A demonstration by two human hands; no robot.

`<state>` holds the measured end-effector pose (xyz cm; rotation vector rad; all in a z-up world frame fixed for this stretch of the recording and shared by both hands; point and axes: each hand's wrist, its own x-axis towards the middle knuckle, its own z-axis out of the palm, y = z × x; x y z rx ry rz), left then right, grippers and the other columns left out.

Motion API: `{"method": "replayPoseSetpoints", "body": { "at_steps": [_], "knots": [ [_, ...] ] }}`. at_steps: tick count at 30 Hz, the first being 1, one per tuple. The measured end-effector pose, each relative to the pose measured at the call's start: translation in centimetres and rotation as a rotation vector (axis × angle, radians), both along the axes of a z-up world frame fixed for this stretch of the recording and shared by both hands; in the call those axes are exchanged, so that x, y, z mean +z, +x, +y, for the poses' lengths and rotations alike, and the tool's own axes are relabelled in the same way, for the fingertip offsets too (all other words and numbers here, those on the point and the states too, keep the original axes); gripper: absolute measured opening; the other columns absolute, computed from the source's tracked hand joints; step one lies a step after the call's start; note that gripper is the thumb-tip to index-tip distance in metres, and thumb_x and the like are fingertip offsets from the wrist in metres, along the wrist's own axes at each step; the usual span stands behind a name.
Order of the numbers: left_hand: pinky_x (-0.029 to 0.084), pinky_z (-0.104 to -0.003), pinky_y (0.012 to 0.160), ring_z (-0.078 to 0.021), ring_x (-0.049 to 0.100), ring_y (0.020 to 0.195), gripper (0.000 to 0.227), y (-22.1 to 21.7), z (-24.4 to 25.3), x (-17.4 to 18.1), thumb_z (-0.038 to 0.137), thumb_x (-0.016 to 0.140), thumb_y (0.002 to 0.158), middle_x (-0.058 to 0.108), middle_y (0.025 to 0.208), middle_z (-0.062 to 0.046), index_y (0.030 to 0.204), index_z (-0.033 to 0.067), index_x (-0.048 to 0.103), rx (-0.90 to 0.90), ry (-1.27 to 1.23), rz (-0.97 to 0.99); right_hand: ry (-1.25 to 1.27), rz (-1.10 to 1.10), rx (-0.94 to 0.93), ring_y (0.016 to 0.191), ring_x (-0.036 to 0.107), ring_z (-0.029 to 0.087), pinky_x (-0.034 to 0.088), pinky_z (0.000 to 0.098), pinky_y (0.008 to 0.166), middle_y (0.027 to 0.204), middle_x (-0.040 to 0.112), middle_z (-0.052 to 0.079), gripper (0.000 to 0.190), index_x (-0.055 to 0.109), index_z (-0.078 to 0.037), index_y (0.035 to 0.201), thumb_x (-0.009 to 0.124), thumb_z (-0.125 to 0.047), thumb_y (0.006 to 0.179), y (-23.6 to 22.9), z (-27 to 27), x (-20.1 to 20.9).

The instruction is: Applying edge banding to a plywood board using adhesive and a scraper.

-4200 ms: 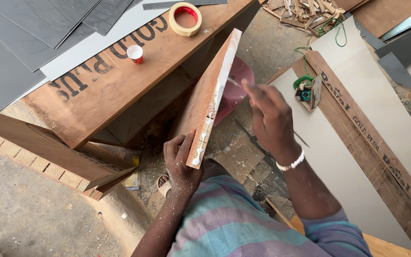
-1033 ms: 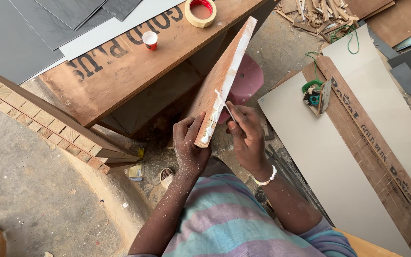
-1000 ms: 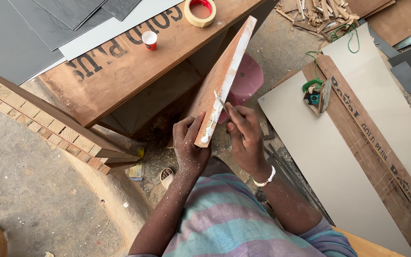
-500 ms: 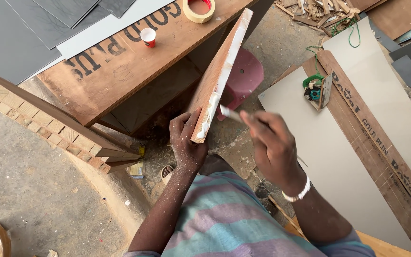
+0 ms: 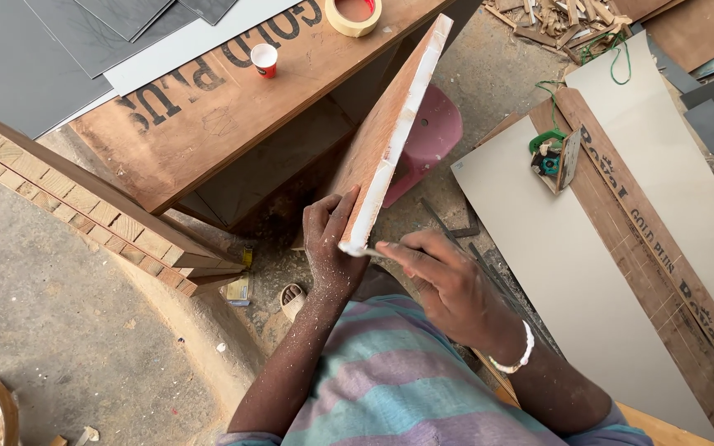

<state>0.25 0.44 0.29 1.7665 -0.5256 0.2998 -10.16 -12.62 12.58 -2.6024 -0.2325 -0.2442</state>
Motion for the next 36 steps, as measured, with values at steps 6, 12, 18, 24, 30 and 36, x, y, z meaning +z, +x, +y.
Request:
{"method": "replayPoseSetpoints", "body": {
  "at_steps": [6, 12, 18, 24, 30, 36],
  "knots": [
    [0.052, -0.041, 0.096, -0.0307, 0.061, 0.110, 0.063, -0.2, -0.1, -0.5, -0.001, 0.078, 0.073, 0.064, 0.117, -0.014, 0.135, 0.0075, 0.068, 0.033, 0.001, -0.008, 0.910, 0.339, -0.060, 0.082, 0.067, 0.015, 0.060, 0.0278, 0.070, 0.106, 0.070, 0.011, 0.029, 0.067, -0.001, 0.133, 0.057, -0.008, 0.107, 1.7, -5.9, -3.7],
    [0.052, -0.041, 0.095, -0.0312, 0.061, 0.108, 0.061, 0.0, -0.2, -0.3, -0.003, 0.076, 0.073, 0.065, 0.115, -0.014, 0.133, 0.0077, 0.069, 0.048, 0.001, -0.019, 1.123, 0.090, -0.290, 0.086, 0.066, 0.012, 0.058, 0.0259, 0.068, 0.112, 0.071, 0.010, 0.038, 0.060, 0.000, 0.139, 0.061, -0.010, 0.102, 8.2, -10.6, -2.5],
    [0.051, -0.042, 0.095, -0.0315, 0.060, 0.108, 0.063, 0.0, -0.3, -0.2, -0.002, 0.076, 0.072, 0.064, 0.114, -0.014, 0.133, 0.0075, 0.068, 0.051, 0.020, -0.016, 0.745, -0.083, -0.369, 0.088, 0.065, 0.010, 0.058, 0.0246, 0.068, 0.115, 0.067, 0.009, 0.037, 0.061, -0.003, 0.142, 0.059, -0.012, 0.107, 12.8, -13.7, -3.2],
    [0.051, -0.041, 0.095, -0.0301, 0.060, 0.108, 0.060, 0.0, -0.4, -0.3, 0.001, 0.079, 0.075, 0.064, 0.115, -0.014, 0.134, 0.0074, 0.068, 0.052, 0.032, -0.010, 0.548, -0.127, -0.336, 0.092, 0.066, 0.010, 0.062, 0.0245, 0.074, 0.118, 0.061, 0.007, 0.037, 0.059, -0.007, 0.145, 0.057, -0.017, 0.109, 14.7, -14.7, -3.4],
    [0.051, -0.041, 0.094, -0.0293, 0.060, 0.107, 0.060, -0.2, -0.7, -0.4, 0.002, 0.081, 0.075, 0.064, 0.115, -0.013, 0.133, 0.0071, 0.068, 0.047, 0.042, 0.004, 0.191, -0.287, -0.292, 0.095, 0.065, 0.013, 0.061, 0.0252, 0.077, 0.119, 0.057, 0.009, 0.039, 0.062, -0.012, 0.145, 0.060, -0.004, 0.107, 14.7, -14.2, -2.7],
    [0.051, -0.039, 0.093, -0.0283, 0.061, 0.106, 0.061, 0.2, -0.4, -0.2, -0.005, 0.078, 0.072, 0.064, 0.113, -0.013, 0.132, 0.0069, 0.069, 0.078, 0.034, 0.010, -0.140, -0.415, -0.274, 0.096, 0.063, 0.018, 0.062, 0.0247, 0.078, 0.114, 0.059, 0.010, 0.047, 0.062, -0.015, 0.146, 0.062, 0.003, 0.102, 11.4, -12.0, -5.5]
  ]
}}
